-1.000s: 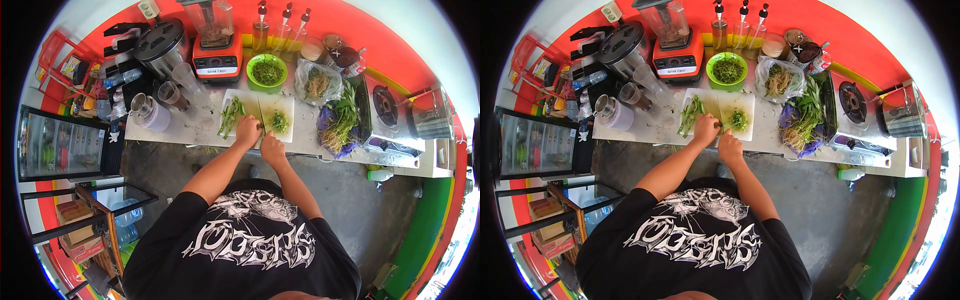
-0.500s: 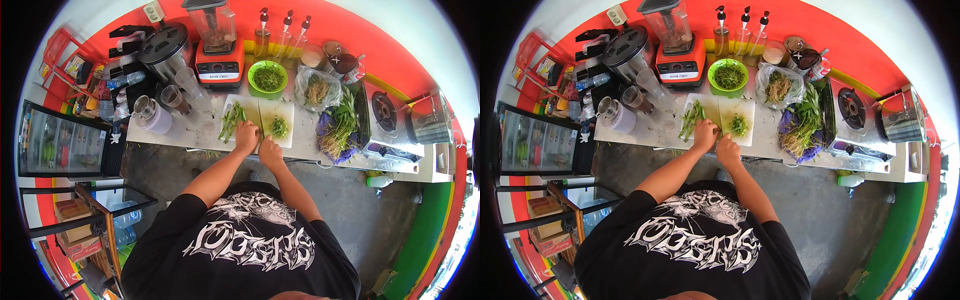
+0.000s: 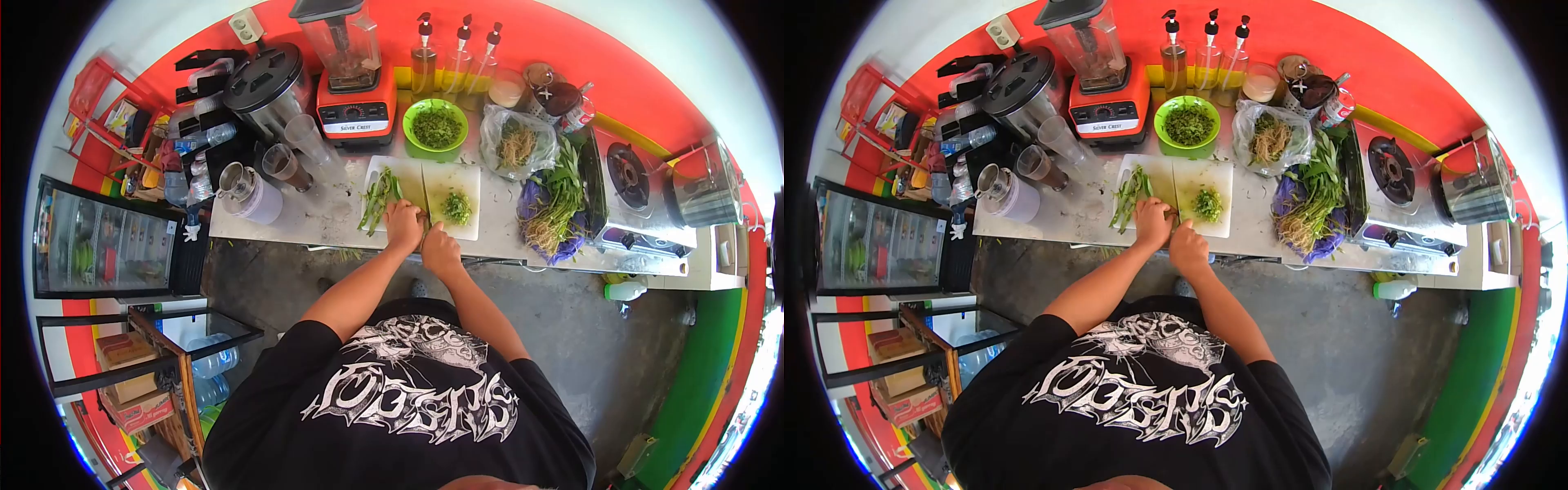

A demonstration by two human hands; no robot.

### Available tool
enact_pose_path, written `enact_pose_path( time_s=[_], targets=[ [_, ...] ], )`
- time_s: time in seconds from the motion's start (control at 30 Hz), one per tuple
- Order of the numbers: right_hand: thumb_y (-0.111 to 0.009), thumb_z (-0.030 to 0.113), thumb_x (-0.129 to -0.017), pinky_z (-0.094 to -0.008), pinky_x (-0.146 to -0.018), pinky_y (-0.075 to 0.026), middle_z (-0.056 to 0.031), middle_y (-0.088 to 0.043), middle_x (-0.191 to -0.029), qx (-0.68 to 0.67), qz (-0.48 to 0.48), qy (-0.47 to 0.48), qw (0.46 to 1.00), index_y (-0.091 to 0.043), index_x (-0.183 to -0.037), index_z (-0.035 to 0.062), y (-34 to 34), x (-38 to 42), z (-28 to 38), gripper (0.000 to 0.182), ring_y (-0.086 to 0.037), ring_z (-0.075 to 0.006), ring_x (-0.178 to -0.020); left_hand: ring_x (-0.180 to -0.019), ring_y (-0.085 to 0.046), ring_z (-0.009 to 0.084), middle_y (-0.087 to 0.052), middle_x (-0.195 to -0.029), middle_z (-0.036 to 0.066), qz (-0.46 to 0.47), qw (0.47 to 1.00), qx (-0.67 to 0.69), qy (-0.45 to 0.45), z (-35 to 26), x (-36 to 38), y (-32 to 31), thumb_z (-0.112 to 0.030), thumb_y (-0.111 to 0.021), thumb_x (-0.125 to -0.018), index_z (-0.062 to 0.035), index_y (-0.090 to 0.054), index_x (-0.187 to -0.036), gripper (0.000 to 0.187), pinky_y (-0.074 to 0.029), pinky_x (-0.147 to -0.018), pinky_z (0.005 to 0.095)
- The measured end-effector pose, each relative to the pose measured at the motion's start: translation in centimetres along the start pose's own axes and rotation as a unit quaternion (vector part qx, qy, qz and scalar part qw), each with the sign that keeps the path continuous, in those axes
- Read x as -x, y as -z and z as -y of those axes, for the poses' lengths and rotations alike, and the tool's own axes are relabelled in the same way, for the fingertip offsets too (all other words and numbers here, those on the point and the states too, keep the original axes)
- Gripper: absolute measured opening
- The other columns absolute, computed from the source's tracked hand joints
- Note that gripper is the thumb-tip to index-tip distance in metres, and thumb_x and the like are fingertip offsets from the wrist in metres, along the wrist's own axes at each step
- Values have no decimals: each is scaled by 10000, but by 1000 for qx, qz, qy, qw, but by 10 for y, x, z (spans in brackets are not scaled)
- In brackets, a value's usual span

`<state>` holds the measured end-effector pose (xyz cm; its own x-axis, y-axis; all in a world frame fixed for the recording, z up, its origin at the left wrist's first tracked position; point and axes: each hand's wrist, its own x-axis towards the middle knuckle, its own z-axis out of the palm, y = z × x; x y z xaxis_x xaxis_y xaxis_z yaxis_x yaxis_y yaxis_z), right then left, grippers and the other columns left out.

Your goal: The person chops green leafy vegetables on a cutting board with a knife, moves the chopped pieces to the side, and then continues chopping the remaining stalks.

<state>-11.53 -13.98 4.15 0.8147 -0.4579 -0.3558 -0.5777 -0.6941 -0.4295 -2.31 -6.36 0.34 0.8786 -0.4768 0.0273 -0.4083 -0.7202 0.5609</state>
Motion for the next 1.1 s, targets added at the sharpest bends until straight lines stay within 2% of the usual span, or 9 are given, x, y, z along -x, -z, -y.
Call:
enact_pose_path(
  time_s=[0.23, 0.37, 0.43, 0.53, 0.63, 0.7, 0.73, 0.83, 1.1],
  targets=[
    [-525, 209, -989, -548, -854, -553, -316, -701, -965, -27, -61, -8, 998, -480, -1095, -40, 0, -4, -2, 275, -697, -495, -932, -1107, -578, 304, -725, -1020, 62, -43, 993, 103, -43, 14, 7, 11, -138, -791, -793, -136, -761, -947, 157, -415, -947, 474],
    [-526, 290, -1012, -564, -843, -546, -316, -699, -971, -57, -46, 7, 997, -493, -1105, -37, 7, 4, 2, 342, -690, -504, -929, -1087, -589, 308, -736, -986, 65, -76, 989, 115, -49, 31, 14, 20, -129, -793, -791, -130, -747, -937, 154, -430, -921, 480],
    [-531, 306, -1011, -568, -841, -544, -317, -698, -973, -64, -32, 18, 997, -498, -1112, -35, 6, 5, 4, 357, -688, -506, -928, -1016, -590, 356, -706, -990, 88, -110, 986, 113, -49, 34, 15, 31, -105, -785, -799, -105, -734, -927, 138, -445, -929, 465],
    [-536, 331, -1009, -574, -843, -543, -319, -697, -975, -52, -15, 31, 998, -521, -1141, -31, 1, 8, -1, 386, -686, -510, -925, -1042, -573, 350, -690, -1037, 82, -134, 988, 70, -12, 41, 18, 44, -101, -784, -790, -113, -725, -934, 156, -441, -939, 467],
    [-531, 298, -1003, -524, -819, -573, -286, -709, -973, -6, -42, 35, 998, -580, -1109, -27, -1, 5, -17, 346, -708, -456, -929, -1063, -561, 349, -675, -1065, 65, -147, 987, 59, -5, 66, 19, 53, -117, -796, -777, -146, -731, -947, 185, -435, -928, 475],
    [-542, 306, -998, -522, -823, -574, -273, -711, -1011, 25, -54, -21, 998, -613, -1082, -26, 3, 0, -26, 349, -707, -449, -949, -1060, -561, 348, -674, -1064, 67, -150, 987, 54, 9, 80, 23, 58, -119, -795, -776, -147, -731, -958, 195, -433, -930, 481],
    [-545, 338, -1000, -551, -867, -544, -310, -693, -1028, 2, -48, -27, 999, -624, -1081, -42, 7, -1, -32, 396, -681, -496, -946, -1057, -561, 348, -673, -1064, 70, -152, 987, 50, 21, 85, 25, 60, -121, -793, -776, -148, -732, -969, 205, -432, -932, 487],
    [-559, 338, -990, -551, -865, -538, -305, -698, -1006, -37, -62, -33, 997, -634, -1084, -38, 24, 5, -37, 394, -680, -489, -946, -1062, -555, 348, -665, -1073, 72, -150, 987, 34, 54, 94, 28, 62, -115, -788, -778, -151, -731, -990, 223, -430, -942, 486],
    [-639, 340, -932, -557, -839, -518, -297, -699, -927, -99, -96, 18, 990, -674, -1015, -40, 46, 9, -52, 391, -666, -484, -924, -1095, -543, 362, -657, -1094, 82, -113, 992, 44, -26, 72, 16, 62, -123, -775, -796, -150, -719, -1037, 249, -428, -969, 483]
  ],
)
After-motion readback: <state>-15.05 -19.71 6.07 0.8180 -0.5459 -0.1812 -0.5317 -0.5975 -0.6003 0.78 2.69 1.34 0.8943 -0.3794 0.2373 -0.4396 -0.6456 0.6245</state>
